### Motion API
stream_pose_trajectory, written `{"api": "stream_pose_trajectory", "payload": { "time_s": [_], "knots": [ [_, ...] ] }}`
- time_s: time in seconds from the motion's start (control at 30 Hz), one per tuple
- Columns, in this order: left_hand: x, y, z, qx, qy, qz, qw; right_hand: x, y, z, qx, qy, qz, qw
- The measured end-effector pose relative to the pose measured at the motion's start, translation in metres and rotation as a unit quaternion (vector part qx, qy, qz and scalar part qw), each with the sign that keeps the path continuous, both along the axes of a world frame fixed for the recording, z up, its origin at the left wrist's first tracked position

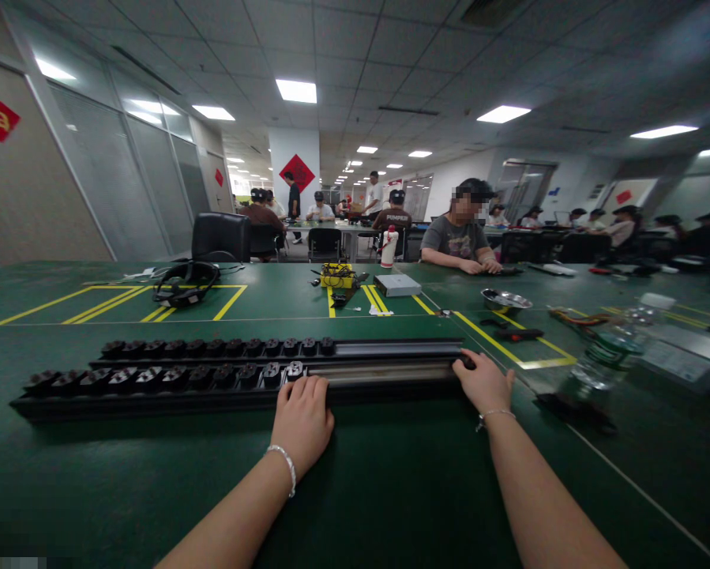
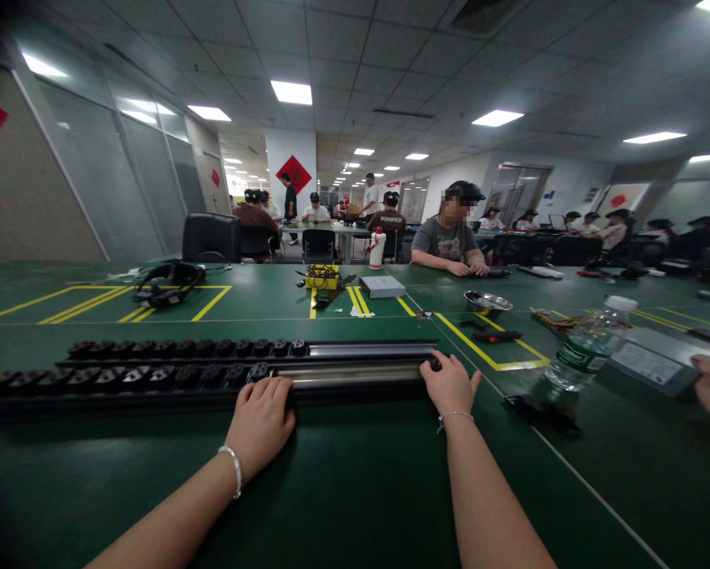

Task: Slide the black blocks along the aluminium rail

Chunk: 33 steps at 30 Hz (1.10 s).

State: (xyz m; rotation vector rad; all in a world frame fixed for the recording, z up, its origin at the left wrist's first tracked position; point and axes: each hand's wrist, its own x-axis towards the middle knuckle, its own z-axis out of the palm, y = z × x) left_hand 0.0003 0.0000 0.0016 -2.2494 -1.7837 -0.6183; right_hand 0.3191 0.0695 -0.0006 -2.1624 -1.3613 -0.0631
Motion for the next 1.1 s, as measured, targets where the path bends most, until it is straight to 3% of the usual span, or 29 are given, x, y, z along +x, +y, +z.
{"api": "stream_pose_trajectory", "payload": {
  "time_s": [1.1],
  "knots": [
    [-0.0004, 0.0016, -0.0035, 0.020, 0.002, -0.001, 1.000, 0.0039, 0.0004, -0.0017, 0.007, -0.012, 0.000, 1.000]
  ]
}}
